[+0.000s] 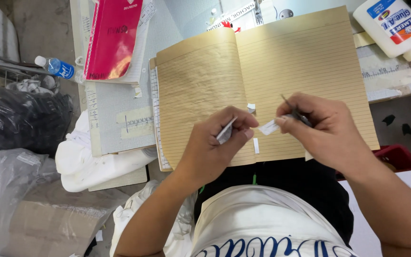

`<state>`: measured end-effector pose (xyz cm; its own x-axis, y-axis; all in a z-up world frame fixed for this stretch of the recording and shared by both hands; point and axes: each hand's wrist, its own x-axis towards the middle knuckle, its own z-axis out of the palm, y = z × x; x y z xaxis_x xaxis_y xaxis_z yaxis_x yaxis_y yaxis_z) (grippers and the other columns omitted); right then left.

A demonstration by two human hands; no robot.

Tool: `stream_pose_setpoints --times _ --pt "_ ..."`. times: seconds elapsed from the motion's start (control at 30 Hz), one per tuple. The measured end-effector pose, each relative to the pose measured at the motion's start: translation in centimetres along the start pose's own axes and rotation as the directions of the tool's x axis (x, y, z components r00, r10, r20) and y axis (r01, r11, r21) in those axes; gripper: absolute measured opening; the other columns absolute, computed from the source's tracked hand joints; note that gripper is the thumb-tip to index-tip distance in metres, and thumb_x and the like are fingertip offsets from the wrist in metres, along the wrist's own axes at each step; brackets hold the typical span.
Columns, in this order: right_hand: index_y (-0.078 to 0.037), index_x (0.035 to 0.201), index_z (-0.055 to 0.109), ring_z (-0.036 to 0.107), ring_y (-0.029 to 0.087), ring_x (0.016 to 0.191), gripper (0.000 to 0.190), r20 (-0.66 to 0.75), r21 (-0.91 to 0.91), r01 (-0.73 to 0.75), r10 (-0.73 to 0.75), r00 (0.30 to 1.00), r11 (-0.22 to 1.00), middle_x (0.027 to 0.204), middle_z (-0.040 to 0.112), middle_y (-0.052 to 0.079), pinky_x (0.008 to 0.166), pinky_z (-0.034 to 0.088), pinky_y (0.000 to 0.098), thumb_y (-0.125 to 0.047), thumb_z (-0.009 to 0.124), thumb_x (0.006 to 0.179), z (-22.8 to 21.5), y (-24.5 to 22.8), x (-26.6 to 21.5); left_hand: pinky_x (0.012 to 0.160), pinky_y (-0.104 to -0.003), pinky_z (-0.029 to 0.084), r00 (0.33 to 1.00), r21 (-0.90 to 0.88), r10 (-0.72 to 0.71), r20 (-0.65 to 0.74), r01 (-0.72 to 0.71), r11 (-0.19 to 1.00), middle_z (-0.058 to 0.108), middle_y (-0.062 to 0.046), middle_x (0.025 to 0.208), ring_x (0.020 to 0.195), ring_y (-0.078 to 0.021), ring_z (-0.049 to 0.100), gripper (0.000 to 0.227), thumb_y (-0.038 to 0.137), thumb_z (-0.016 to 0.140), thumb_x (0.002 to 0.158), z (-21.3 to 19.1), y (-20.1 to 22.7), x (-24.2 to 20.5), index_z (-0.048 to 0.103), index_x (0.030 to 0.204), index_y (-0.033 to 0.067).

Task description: Cutting individual identification tags from a strip and gluing them into a production logbook.

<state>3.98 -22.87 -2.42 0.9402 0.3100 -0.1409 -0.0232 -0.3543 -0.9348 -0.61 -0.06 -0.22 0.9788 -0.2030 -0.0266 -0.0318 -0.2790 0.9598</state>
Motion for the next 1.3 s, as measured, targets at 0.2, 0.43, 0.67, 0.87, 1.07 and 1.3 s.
stream_pose_setpoints --times 0.2,0.43,0.67,0.87,1.07,1.3 --pt "0.001 0.099 0.067 0.056 0.003 0.087 0.005 -0.117 0.173 0.284 -0.267 0.957 0.943 0.092 0.059 -0.003 0.074 0.044 0.0202 0.002 0.065 0.094 -1.2 -0.8 -0.6 0.076 -0.028 0.052 0.998 -0.533 -0.047 -0.034 0.022 0.846 0.074 -0.015 0.109 0.084 -0.0128 0.061 0.024 0.010 0.055 0.110 -1.2 -1.1 1.0 0.070 0.124 -0.0031" --pt "0.002 0.102 0.072 0.049 0.005 0.062 0.007 -0.175 0.161 0.122 -0.094 0.980 0.979 0.073 0.060 0.001 0.054 0.038 0.0216 0.003 0.066 0.099 -0.9 1.6 -1.1 0.087 -0.036 0.058 0.982 -0.791 -0.137 -0.131 -0.020 0.612 0.068 -0.020 0.127 0.100 -0.0209 0.068 0.038 0.017 0.049 0.109 -0.1 -1.2 1.5 0.056 0.141 -0.0028" --pt "0.000 0.103 0.073 0.051 0.003 0.061 0.013 -0.103 0.276 0.069 -0.042 0.994 0.959 0.076 0.064 -0.001 0.052 0.038 0.0198 0.002 0.068 0.092 -0.2 0.7 -1.3 0.093 -0.040 0.058 0.976 -0.808 -0.085 -0.199 -0.114 0.578 0.065 -0.022 0.129 0.106 -0.0242 0.068 0.045 0.026 0.051 0.111 0.9 -1.9 1.2 0.051 0.145 -0.0029" --pt "0.002 0.097 0.073 0.048 0.002 0.065 0.008 -0.043 0.263 0.111 -0.104 0.994 0.958 0.074 0.059 -0.002 0.055 0.037 0.0207 0.001 0.073 0.089 1.2 -0.5 -1.6 0.092 -0.041 0.058 0.977 -0.851 -0.092 -0.193 -0.120 0.511 0.066 -0.017 0.120 0.104 -0.0228 0.067 0.060 0.048 0.052 0.108 2.2 -3.1 1.0 0.054 0.141 -0.0022" --pt "0.003 0.096 0.072 0.051 0.002 0.070 0.009 -0.016 0.287 0.110 -0.110 0.994 0.952 0.078 0.062 -0.003 0.058 0.042 0.0217 0.000 0.075 0.088 2.3 -1.1 -1.4 0.080 -0.037 0.054 0.962 -0.919 -0.209 -0.177 -0.085 0.384 0.063 -0.010 0.101 0.083 -0.0163 0.061 0.075 0.067 0.043 0.105 2.8 -4.3 0.8 0.058 0.133 -0.0011" --pt "0.002 0.096 0.073 0.050 0.003 0.069 0.007 0.003 0.265 0.119 -0.124 0.992 0.957 0.077 0.062 -0.002 0.059 0.041 0.0224 -0.001 0.074 0.090 2.9 -1.0 -1.1 0.071 -0.033 0.047 0.976 -0.951 -0.159 -0.149 -0.097 0.293 0.058 -0.007 0.093 0.073 -0.0148 0.053 0.084 0.074 0.041 0.103 2.9 -4.1 0.6 0.060 0.131 -0.0023"
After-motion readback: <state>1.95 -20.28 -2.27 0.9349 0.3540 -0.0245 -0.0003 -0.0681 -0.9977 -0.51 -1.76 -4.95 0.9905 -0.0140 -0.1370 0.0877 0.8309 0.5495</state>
